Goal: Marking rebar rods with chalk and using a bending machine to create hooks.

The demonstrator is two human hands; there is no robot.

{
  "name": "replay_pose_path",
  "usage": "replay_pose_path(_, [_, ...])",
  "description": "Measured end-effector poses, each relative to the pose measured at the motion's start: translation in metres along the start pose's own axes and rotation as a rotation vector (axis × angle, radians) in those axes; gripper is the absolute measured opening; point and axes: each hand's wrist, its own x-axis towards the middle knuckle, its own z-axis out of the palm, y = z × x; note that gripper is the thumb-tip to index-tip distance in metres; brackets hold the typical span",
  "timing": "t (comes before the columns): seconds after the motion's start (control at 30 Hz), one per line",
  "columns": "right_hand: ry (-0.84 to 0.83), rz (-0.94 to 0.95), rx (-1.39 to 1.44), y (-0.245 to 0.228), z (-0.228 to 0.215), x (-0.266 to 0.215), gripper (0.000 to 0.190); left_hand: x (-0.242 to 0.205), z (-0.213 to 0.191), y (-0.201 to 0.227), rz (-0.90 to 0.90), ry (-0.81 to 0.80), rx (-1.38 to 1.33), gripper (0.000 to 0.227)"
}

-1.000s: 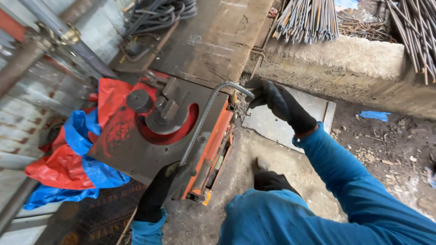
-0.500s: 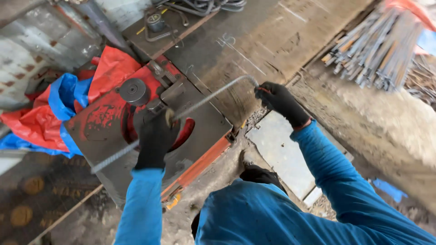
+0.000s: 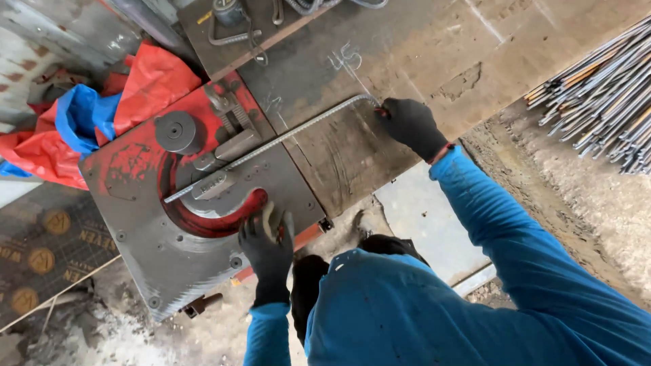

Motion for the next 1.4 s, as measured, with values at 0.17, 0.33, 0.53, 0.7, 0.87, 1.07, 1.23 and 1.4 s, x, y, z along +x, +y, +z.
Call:
replay_pose_path(0.17, [-0.013, 0.016, 0.009, -0.008, -0.017, -0.01, 0.028, -0.02, 0.003, 0.004, -0.166, -0.013, 0.029, 0.05])
replay_pose_path(0.33, [0.007, -0.003, 0.004, -0.012, -0.026, -0.015, 0.028, -0.032, 0.034, -0.014, -0.011, 0.165, 0.131, 0.031])
replay_pose_path(0.53, [0.478, -0.295, 0.033, 0.022, -0.013, -0.024, 0.042, -0.027, 0.028, -0.003, -0.026, 0.222, 0.159, 0.029])
replay_pose_path(0.7, [0.649, -0.357, -0.056, 0.044, 0.019, -0.042, 0.063, -0.023, 0.03, -0.002, 0.026, 0.201, 0.146, 0.025])
replay_pose_path(0.87, [0.705, -0.357, -0.101, 0.042, 0.024, -0.04, 0.065, -0.022, 0.031, 0.001, 0.002, 0.101, 0.21, 0.026])
replay_pose_path(1.07, [0.736, -0.352, 0.027, 0.029, 0.001, -0.042, 0.043, 0.017, 0.024, 0.046, 0.111, 0.056, 0.329, 0.011])
replay_pose_path(1.23, [0.792, -0.356, 0.031, 0.03, -0.003, -0.039, 0.035, 0.002, 0.033, 0.038, 0.088, 0.011, 0.369, 0.015])
replay_pose_path(1.4, [0.818, -0.39, 0.029, 0.027, -0.008, -0.038, 0.036, 0.003, 0.034, 0.041, 0.109, -0.004, 0.367, 0.02])
